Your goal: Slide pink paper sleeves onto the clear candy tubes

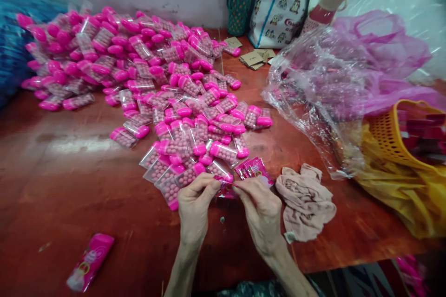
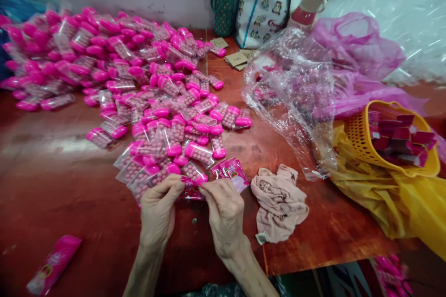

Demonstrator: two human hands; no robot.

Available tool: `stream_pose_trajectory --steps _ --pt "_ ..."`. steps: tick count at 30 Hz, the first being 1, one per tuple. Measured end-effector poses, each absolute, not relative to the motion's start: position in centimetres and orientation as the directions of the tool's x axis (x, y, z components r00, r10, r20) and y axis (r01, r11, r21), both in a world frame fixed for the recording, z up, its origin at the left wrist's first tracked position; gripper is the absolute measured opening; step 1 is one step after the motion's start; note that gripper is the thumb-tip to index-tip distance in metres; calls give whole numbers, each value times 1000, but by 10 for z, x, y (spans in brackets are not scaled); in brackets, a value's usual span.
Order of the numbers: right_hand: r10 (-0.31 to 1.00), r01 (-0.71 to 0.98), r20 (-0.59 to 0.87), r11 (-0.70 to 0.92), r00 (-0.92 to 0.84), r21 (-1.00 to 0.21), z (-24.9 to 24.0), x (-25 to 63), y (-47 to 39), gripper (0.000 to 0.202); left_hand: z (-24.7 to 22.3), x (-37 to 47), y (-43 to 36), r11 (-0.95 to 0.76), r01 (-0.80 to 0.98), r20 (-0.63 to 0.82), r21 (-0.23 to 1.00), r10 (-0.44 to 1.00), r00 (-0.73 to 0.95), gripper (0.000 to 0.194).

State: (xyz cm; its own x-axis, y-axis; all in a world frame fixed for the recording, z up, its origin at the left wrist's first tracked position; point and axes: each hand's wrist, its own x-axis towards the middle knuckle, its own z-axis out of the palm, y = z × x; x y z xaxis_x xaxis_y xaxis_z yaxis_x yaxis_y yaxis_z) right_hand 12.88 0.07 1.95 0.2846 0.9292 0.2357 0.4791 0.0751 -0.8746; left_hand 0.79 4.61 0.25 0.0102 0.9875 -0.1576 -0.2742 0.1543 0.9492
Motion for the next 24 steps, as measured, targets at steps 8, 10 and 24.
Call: stream_pose_trajectory --steps 8,10,24 --pt "933 581 317 165 169 -797 12 137 3 16 17 1 51 141 47 -145 989 986 87 16" --pt "934 592 319 169 159 -788 11 137 2 16 18 3 51 64 114 -67 991 997 23 17" --pt "939 535 301 169 168 -827 21 129 2 14 18 4 47 301 -434 -298 849 951 78 19"
